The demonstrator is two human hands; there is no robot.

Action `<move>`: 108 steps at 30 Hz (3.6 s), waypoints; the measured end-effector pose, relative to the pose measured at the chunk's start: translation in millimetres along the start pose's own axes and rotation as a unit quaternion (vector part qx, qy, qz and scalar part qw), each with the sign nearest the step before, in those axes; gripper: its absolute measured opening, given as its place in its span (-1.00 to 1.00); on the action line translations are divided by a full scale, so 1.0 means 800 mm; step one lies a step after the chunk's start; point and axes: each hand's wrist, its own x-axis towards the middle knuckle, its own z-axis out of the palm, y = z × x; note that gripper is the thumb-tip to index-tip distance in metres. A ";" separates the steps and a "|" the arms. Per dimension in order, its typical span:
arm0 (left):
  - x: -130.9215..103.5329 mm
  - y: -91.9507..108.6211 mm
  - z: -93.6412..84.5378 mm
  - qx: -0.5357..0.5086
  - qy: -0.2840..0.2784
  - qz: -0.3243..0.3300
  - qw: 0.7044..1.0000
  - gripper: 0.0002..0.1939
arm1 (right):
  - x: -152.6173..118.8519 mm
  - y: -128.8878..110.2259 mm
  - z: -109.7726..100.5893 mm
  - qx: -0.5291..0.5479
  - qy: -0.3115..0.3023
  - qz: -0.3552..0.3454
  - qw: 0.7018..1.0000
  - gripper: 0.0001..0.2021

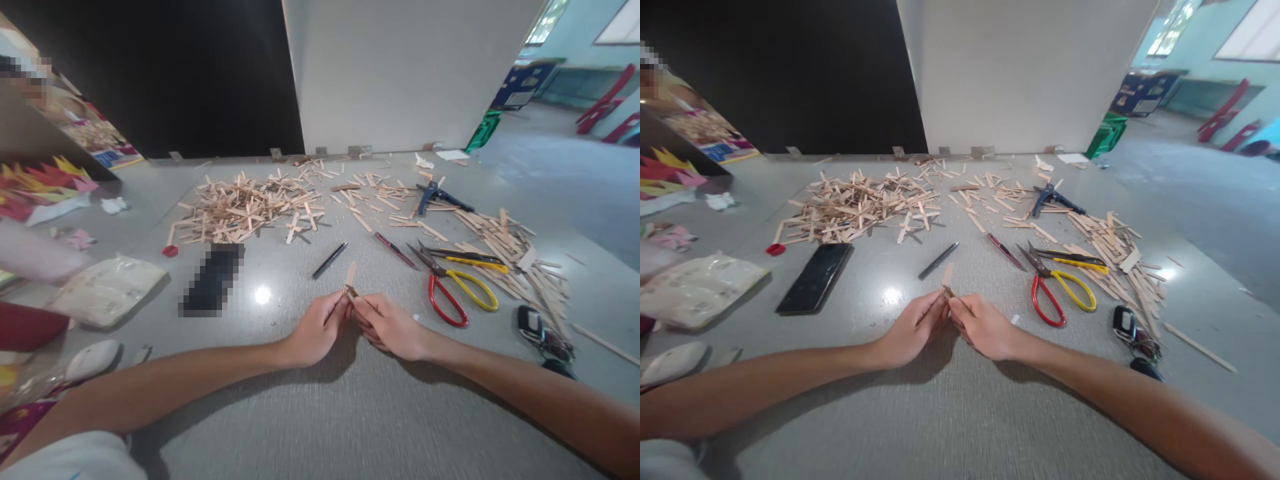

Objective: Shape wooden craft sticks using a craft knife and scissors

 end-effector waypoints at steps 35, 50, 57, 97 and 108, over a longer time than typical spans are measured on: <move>-0.002 0.010 -0.005 -0.023 0.002 0.031 0.999 -0.44 | -0.013 -0.002 0.004 -0.206 0.091 -0.103 0.969 -0.41; -0.006 0.001 -0.004 0.103 0.050 0.076 0.990 -0.60 | -0.016 -0.001 0.008 -0.148 0.068 -0.073 0.984 -0.47; -0.006 0.002 -0.002 0.118 0.060 0.090 0.987 -0.61 | -0.015 0.004 0.010 -0.129 0.081 -0.080 0.985 -0.43; -0.002 0.007 -0.006 0.022 -0.019 0.073 0.997 -0.50 | -0.010 0.006 -0.006 -0.350 0.108 -0.114 0.923 -0.67; -0.004 0.006 -0.006 0.016 0.006 0.033 0.999 -0.57 | -0.025 -0.031 -0.017 -0.431 0.095 -0.054 0.896 -0.62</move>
